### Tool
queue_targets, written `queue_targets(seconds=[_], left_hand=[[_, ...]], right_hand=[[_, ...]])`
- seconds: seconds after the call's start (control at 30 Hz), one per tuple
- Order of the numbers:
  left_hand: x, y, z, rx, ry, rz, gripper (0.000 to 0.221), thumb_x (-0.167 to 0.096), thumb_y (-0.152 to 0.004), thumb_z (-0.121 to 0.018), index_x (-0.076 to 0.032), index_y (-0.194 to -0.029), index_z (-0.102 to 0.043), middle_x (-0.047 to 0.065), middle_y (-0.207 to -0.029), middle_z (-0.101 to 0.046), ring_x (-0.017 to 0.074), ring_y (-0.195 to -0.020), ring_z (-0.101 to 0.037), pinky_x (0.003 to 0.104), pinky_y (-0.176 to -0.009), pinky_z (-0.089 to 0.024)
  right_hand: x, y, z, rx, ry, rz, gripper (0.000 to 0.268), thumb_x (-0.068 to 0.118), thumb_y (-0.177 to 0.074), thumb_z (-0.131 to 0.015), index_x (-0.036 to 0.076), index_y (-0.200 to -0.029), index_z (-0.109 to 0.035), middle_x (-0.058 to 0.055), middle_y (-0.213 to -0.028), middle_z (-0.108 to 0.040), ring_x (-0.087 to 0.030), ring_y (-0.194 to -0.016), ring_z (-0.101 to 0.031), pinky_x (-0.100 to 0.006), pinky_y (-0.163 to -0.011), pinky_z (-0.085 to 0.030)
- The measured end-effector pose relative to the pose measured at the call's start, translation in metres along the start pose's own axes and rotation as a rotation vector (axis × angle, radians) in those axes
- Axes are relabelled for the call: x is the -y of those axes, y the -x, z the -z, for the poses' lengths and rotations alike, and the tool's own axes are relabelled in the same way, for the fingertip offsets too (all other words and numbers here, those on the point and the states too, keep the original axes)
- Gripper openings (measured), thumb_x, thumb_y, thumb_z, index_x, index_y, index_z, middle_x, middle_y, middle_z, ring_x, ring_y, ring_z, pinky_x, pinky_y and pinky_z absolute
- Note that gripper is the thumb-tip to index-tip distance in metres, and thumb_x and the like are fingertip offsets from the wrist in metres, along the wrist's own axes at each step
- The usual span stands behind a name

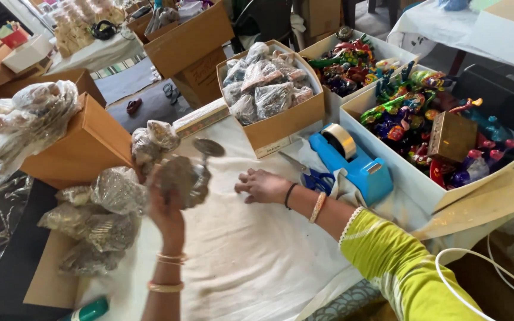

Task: The person unwraps a silver decorative item from bubble wrap, wipes it with a cloth, and then re-wraps it using a fresh sheet of bubble wrap. They secure the wrapping by folding the edges and applying tape.

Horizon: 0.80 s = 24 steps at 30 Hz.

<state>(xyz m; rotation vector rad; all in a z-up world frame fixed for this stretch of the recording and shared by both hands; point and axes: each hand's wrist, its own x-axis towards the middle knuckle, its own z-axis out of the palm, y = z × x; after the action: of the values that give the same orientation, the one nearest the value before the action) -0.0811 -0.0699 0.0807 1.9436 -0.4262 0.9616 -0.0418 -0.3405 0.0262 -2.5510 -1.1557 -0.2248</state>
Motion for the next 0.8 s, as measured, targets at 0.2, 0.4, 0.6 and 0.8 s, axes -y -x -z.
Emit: queue_targets(seconds=[0.2,0.4,0.6,0.8], left_hand=[[0.003,0.043,-0.03,0.103,0.657,0.472,0.056,0.005,-0.096,-0.052,-0.003,-0.15,-0.045,0.013,-0.129,-0.065,0.0173,-0.116,-0.066,0.032,-0.1,-0.058],[0.035,0.054,-0.039,0.063,0.752,0.614,0.06,0.008,-0.09,-0.055,-0.002,-0.149,-0.049,0.014,-0.122,-0.067,0.0182,-0.107,-0.067,0.033,-0.094,-0.059],[0.035,0.056,-0.04,0.085,0.817,0.645,0.056,0.005,-0.092,-0.056,-0.002,-0.147,-0.05,0.012,-0.119,-0.068,0.017,-0.106,-0.068,0.032,-0.092,-0.06],[0.022,0.054,-0.039,0.128,0.772,0.687,0.054,0.004,-0.093,-0.055,-0.003,-0.146,-0.052,0.013,-0.116,-0.069,0.0165,-0.1,-0.069,0.031,-0.086,-0.061]], right_hand=[[-0.065,0.001,0.032,0.254,0.402,-0.37,0.047,0.039,-0.09,-0.071,0.014,-0.128,-0.059,-0.008,-0.118,-0.062,-0.024,-0.111,-0.058,-0.044,-0.098,-0.043],[-0.1,0.029,0.057,0.416,0.673,-0.589,0.029,0.02,-0.097,-0.054,0.021,-0.122,-0.069,-0.005,-0.121,-0.068,-0.023,-0.119,-0.06,-0.05,-0.114,-0.029],[-0.156,0.033,0.01,0.313,0.785,-0.555,0.023,0.016,-0.094,-0.057,0.017,-0.104,-0.078,-0.006,-0.109,-0.073,-0.023,-0.109,-0.067,-0.048,-0.111,-0.031],[-0.119,0.037,0.071,0.264,0.634,-0.571,0.021,0.011,-0.093,-0.059,0.019,-0.101,-0.077,-0.004,-0.11,-0.072,-0.021,-0.112,-0.066,-0.047,-0.108,-0.037]])
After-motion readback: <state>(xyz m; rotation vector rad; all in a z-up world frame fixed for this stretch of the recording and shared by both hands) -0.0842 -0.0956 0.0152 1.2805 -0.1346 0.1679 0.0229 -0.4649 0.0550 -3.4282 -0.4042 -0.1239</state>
